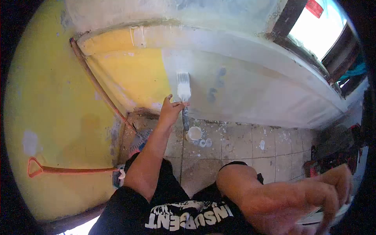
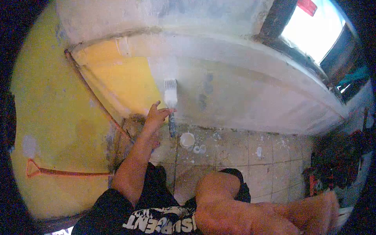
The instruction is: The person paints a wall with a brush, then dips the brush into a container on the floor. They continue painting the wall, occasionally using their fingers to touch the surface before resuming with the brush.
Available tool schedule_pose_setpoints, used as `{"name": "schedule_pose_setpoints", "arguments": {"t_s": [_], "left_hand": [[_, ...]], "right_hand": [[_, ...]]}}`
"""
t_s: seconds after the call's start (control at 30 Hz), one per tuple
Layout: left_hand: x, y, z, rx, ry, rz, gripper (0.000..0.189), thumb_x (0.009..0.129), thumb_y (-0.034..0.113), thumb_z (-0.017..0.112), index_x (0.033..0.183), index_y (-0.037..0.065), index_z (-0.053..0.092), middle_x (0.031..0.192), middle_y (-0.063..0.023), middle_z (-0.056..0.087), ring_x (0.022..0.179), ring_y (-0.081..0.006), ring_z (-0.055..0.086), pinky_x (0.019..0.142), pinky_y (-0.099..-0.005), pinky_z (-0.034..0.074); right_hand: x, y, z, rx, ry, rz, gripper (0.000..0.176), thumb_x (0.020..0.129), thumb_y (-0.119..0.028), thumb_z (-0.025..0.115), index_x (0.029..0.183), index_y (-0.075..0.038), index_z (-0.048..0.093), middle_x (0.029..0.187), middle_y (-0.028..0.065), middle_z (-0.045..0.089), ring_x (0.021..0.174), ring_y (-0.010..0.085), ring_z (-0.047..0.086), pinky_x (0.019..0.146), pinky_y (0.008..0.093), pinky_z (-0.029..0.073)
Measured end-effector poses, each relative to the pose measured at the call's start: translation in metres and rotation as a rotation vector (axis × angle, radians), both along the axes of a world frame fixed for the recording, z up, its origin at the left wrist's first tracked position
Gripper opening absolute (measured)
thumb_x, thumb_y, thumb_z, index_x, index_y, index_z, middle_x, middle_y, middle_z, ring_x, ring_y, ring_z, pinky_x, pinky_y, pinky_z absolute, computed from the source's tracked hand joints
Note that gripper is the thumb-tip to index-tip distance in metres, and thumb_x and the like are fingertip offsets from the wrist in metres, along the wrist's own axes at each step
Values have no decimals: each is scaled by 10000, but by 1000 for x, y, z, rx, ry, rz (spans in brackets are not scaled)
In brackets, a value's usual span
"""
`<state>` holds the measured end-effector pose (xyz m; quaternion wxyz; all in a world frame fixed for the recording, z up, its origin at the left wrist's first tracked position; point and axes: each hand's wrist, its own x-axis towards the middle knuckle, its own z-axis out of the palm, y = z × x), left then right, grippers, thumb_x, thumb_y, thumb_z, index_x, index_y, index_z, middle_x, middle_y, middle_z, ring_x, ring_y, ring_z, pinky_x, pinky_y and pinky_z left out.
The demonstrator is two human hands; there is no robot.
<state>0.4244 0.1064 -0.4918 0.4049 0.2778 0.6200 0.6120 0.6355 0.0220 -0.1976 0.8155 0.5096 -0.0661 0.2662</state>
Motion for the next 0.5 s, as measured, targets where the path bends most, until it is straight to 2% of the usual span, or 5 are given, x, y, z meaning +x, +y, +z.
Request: {"name": "schedule_pose_setpoints", "arguments": {"t_s": [0.07,0.33,0.37,0.47,0.5], "left_hand": [[4,-2,9,-42,-1,0,874,857,130,725,1456,-115,138,1056,-200,700,1069,-221,629,1009,-328,403],[-6,-6,2,8,-95,12,859,872,124,709,1477,-66,129,1073,-190,698,1091,-235,620,1030,-363,393],[-13,-6,-9,-31,-42,-11,849,883,126,699,1480,-56,125,1084,-190,696,1093,-233,620,1021,-361,404],[-9,16,-30,77,-151,-75,829,898,144,690,1482,-49,134,1118,-199,684,1087,-233,622,977,-346,446],[-3,11,-22,44,-88,-73,829,896,150,693,1483,-49,142,1116,-195,683,1079,-231,624,963,-341,456]], "right_hand": [[42,0,-17,137,-783,215,468,908,-226,668,1205,42,426,1098,92,454,1091,212,513,951,363,585],[-5,27,-105,-397,-883,196,455,859,-228,680,1214,-27,477,1135,84,523,1024,197,514,918,319,459],[29,69,-217,-755,-1194,349,364,889,-172,652,1195,-43,504,1106,82,558,1018,203,533,898,325,462],[-42,99,-288,-1041,-2368,-588,288,969,-224,606,1162,-23,536,1061,98,589,958,197,580,874,317,466],[-51,112,-361,-1058,-2459,-399,333,979,-285,587,1170,-19,527,1040,110,598,911,196,591,811,311,495]]}}
